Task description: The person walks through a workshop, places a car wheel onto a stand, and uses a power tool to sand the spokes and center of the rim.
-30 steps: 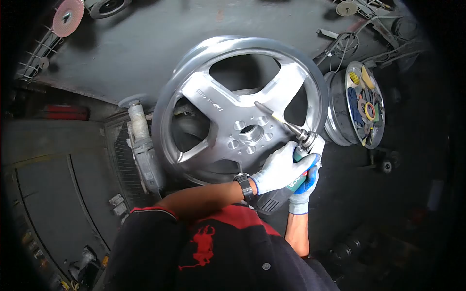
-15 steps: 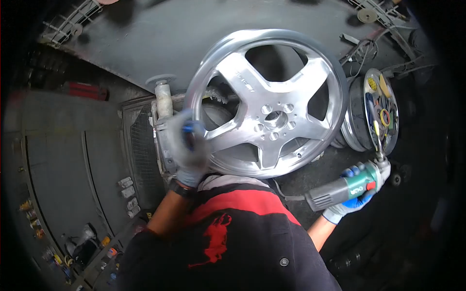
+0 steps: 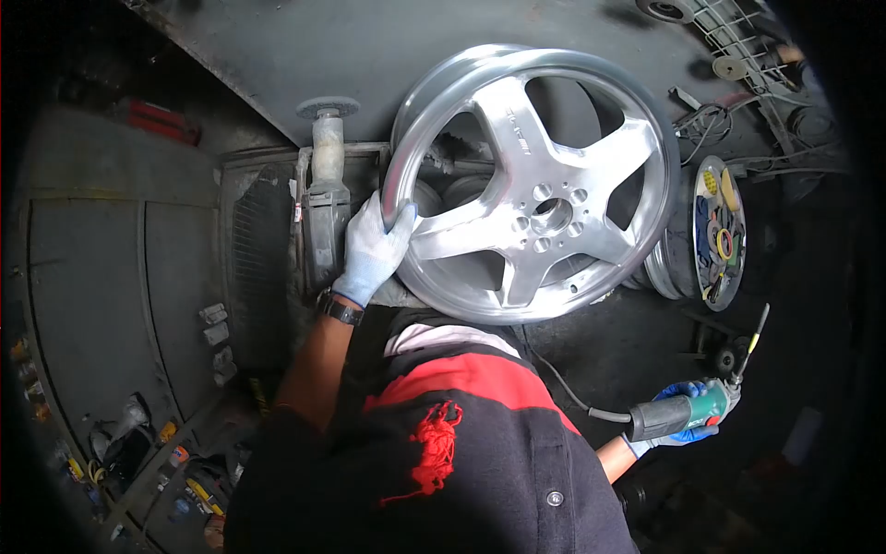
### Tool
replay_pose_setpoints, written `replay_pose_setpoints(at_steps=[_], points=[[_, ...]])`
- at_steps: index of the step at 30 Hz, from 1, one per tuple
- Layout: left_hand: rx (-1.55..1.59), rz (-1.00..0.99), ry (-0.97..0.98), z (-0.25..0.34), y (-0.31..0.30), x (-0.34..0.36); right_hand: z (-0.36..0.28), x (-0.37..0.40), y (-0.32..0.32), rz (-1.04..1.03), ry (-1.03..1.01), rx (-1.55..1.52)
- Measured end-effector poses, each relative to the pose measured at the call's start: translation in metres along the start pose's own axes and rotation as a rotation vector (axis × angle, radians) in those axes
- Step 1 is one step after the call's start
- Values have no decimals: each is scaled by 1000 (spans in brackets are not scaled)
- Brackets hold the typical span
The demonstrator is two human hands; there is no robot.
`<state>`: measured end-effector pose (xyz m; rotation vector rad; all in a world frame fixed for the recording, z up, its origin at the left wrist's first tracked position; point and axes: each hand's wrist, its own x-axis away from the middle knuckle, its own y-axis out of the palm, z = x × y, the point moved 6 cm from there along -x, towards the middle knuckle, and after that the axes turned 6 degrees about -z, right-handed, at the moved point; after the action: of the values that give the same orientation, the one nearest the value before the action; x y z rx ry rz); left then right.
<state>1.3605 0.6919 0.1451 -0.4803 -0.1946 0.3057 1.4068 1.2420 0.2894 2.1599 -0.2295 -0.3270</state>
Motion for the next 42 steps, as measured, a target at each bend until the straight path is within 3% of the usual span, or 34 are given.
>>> replay_pose_setpoints(at_steps=[5, 15, 18, 21, 25, 33, 42], points=[[-39, 2, 14, -1, 0, 0, -5, 18, -4, 80, -56, 17], [-77, -4, 11, -4, 3, 13, 16, 23, 2, 43, -29, -21], [-91, -3, -72, -23, 10, 33, 17, 22, 2, 43, -36, -6], [-132, 21, -27, -53, 24, 60, 16, 24, -6, 45, -23, -19], [-78, -108, -104, -39, 19, 73, 18, 22, -7, 31, -24, 17], [-243, 71, 122, 11, -21, 23, 31, 21, -1, -19, -51, -24], [-415, -14, 382, 74, -26, -71, 26, 23, -4, -41, -76, -39]])
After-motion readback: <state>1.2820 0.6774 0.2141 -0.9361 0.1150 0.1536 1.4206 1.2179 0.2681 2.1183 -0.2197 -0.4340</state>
